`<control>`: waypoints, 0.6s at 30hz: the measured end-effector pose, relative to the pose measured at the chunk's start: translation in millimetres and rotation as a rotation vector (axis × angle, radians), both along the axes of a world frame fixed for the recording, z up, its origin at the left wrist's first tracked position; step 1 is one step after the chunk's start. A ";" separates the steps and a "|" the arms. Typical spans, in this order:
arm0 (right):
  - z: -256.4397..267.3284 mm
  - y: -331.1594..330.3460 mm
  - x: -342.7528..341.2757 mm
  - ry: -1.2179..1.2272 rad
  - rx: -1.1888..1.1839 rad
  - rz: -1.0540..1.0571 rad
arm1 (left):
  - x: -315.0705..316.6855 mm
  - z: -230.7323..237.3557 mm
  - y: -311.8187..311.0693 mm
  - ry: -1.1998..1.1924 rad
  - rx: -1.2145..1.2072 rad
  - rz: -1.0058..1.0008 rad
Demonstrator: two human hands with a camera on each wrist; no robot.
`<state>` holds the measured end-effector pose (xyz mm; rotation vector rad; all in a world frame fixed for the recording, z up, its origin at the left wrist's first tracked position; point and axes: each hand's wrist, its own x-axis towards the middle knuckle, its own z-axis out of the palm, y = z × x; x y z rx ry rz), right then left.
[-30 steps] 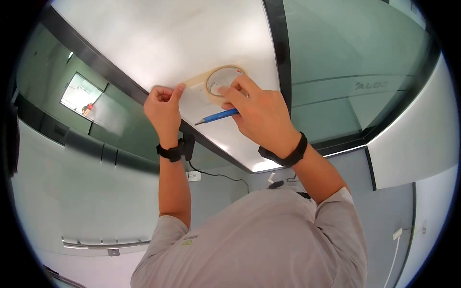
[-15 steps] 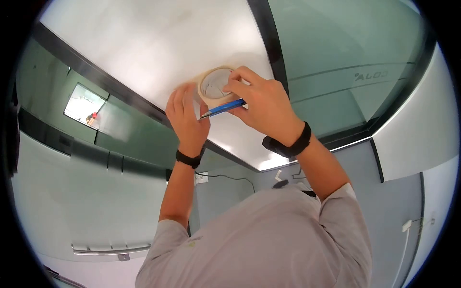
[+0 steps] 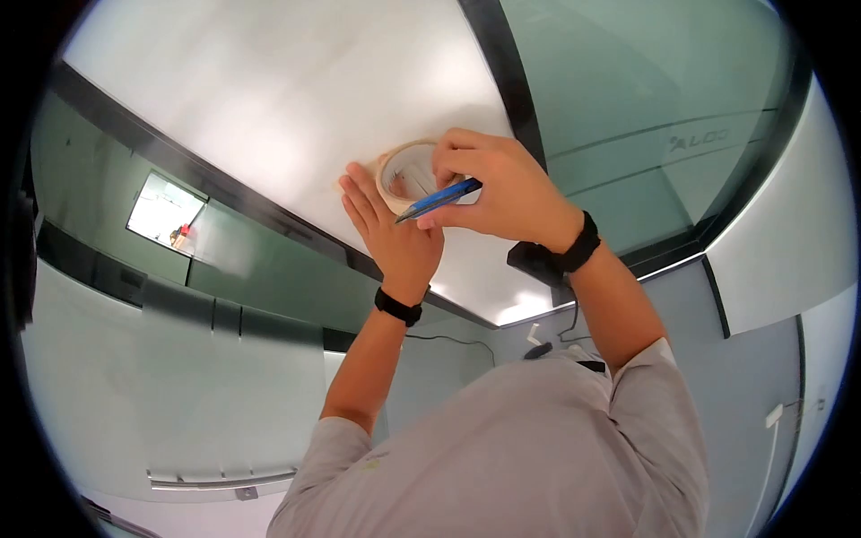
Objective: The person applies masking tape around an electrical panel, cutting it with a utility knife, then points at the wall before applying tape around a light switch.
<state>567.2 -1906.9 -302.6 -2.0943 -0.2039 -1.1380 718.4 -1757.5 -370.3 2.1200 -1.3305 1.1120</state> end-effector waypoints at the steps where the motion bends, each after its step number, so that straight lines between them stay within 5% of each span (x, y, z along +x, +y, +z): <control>1: 0.7 -4.3 0.3 -0.009 -0.035 0.009 | -0.6 -0.5 -1.8 0.001 -0.001 0.024; 8: 13.2 -13.2 -20.5 0.042 -0.293 -0.223 | -12.4 1.6 -12.9 0.013 -0.034 0.059; 18: 14.3 -13.0 -36.5 0.048 -0.224 -0.250 | -25.6 6.2 -19.9 0.054 -0.020 0.108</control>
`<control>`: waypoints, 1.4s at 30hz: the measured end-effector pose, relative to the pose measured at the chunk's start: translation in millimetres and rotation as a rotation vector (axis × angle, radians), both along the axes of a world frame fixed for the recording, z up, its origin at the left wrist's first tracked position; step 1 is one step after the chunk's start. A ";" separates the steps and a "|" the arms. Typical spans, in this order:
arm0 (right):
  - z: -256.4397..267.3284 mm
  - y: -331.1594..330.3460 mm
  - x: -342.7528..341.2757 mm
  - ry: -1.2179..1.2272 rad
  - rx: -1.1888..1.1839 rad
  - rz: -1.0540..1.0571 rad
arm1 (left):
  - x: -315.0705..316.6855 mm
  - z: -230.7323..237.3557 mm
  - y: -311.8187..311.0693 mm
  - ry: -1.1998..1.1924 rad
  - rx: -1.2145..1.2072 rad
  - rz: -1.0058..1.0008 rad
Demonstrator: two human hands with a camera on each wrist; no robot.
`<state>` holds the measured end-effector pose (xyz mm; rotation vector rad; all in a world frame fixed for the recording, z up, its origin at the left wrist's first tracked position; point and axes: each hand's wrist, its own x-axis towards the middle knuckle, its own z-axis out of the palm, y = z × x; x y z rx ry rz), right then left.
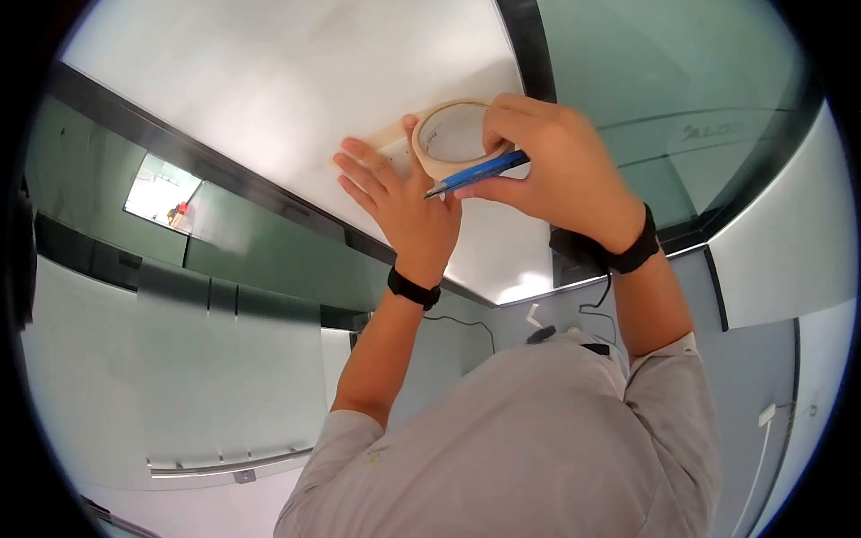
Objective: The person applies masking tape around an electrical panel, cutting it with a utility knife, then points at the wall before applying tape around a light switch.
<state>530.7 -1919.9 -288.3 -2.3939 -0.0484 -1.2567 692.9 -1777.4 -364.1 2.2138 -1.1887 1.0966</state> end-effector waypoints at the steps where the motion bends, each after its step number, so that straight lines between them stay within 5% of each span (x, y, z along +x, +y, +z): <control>1: 1.0 -2.2 -1.4 0.000 0.018 0.054 | -1.0 -0.2 -0.4 0.006 0.005 0.005; 27: -14.4 -4.0 12.0 -0.135 0.180 0.225 | 15.9 -3.9 30.2 0.097 -0.083 -0.063; 42: -19.0 -9.4 23.0 -0.157 0.290 0.252 | 14.6 -0.4 27.1 0.010 0.062 -0.071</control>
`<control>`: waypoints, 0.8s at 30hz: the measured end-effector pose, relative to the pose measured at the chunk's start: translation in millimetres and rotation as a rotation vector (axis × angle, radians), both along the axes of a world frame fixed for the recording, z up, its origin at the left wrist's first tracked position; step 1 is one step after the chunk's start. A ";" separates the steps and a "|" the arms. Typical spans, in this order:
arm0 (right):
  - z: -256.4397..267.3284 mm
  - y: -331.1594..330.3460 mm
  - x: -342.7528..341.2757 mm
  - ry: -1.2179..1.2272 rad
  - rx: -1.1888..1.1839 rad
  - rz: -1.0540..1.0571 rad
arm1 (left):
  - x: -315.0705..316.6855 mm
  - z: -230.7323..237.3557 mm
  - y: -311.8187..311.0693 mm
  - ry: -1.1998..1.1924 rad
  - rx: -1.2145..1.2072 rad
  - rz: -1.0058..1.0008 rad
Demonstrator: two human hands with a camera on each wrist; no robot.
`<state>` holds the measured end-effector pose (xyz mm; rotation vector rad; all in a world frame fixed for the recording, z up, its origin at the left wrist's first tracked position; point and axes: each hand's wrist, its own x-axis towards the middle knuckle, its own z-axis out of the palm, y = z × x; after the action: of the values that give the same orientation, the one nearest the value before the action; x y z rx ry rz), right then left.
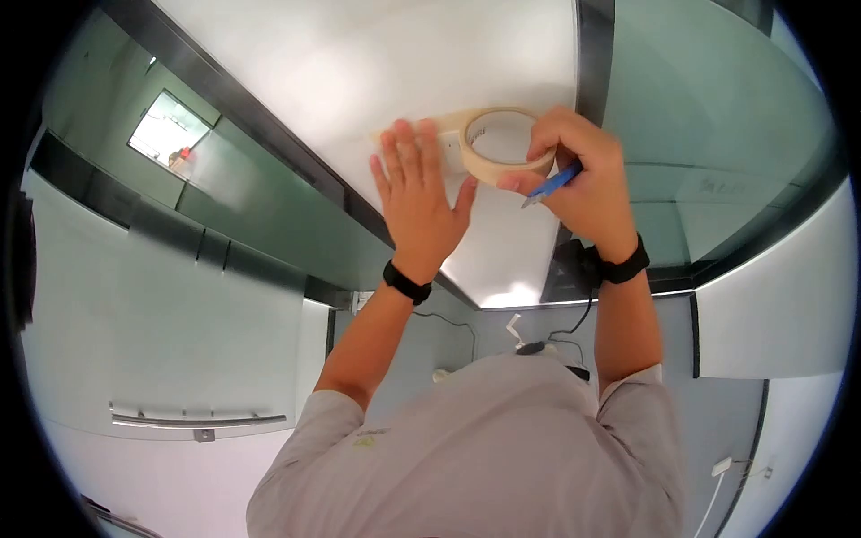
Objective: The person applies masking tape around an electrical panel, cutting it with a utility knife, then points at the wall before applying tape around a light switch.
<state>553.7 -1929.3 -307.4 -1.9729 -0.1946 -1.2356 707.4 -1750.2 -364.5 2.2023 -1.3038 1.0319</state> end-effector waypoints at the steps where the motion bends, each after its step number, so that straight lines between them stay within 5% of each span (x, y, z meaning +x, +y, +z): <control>1: -0.8 -0.6 -1.4 0.012 -0.004 0.001 | 1.6 -3.3 5.2 0.047 -0.035 0.034; 24: -2.6 -6.3 1.6 0.061 0.048 0.077 | -5.2 14.5 -9.6 0.096 -0.296 -0.050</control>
<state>555.3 -1935.6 -310.0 -1.9410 -0.2064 -1.1204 702.2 -1759.9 -350.0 1.9619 -1.0816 1.0152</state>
